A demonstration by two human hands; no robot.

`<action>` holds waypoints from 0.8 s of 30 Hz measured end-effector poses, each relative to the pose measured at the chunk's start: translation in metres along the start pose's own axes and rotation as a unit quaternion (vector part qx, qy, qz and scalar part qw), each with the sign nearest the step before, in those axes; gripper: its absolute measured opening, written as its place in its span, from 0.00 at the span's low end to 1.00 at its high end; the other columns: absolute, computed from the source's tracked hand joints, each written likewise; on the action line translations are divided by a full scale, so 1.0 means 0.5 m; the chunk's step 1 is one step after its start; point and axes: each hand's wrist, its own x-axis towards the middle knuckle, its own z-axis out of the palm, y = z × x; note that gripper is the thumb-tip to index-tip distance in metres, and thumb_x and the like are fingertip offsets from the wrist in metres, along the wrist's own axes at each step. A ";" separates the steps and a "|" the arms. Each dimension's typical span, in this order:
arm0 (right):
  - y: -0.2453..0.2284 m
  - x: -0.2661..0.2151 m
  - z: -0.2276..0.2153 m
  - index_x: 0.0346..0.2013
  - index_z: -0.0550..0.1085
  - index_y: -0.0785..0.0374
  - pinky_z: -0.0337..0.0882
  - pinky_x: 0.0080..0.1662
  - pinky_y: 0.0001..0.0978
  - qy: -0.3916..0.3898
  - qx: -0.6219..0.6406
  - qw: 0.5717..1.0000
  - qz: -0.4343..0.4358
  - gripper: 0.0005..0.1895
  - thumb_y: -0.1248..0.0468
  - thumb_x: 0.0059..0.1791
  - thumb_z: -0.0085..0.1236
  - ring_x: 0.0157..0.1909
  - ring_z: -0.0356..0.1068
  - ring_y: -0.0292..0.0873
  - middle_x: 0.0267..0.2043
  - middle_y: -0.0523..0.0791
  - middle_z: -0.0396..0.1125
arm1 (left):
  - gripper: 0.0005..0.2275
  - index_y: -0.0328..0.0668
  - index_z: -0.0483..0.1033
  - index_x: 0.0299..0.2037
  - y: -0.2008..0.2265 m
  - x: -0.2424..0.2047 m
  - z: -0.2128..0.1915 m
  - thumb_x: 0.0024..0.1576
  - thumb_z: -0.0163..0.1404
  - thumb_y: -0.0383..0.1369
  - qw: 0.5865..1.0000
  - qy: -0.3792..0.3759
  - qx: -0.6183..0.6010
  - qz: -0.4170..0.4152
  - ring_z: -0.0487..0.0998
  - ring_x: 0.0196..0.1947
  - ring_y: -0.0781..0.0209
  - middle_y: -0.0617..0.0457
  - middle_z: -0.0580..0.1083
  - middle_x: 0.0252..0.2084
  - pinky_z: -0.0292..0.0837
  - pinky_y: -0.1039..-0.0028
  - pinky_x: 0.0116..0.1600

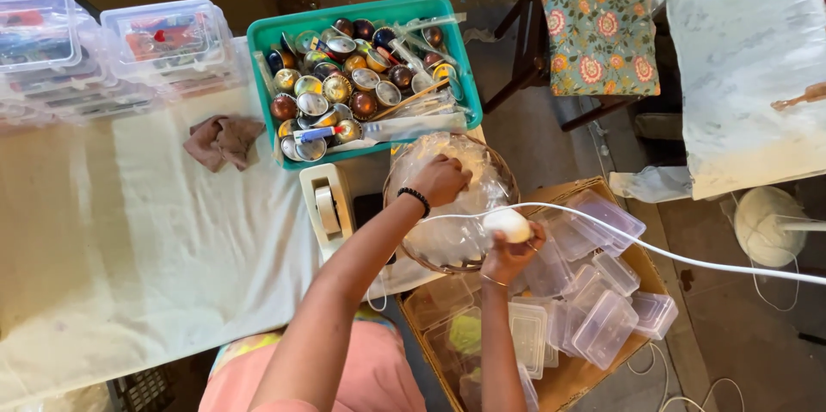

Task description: The person sorts small packaged items from a large green bin and places them into clear plastic bags. They then place the filled bags into small clear plastic containers and stack them on the table.

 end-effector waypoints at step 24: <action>-0.075 -0.038 0.096 0.61 0.69 0.68 0.67 0.58 0.38 -0.121 -0.354 0.916 -0.145 0.21 0.58 0.58 0.50 0.58 0.67 0.45 0.58 0.50 0.67 | 0.10 0.50 0.71 0.45 -0.102 -0.247 -0.392 0.62 0.54 0.43 0.638 0.167 -0.685 -0.310 0.57 0.26 0.73 0.66 0.64 0.33 0.50 0.78 0.26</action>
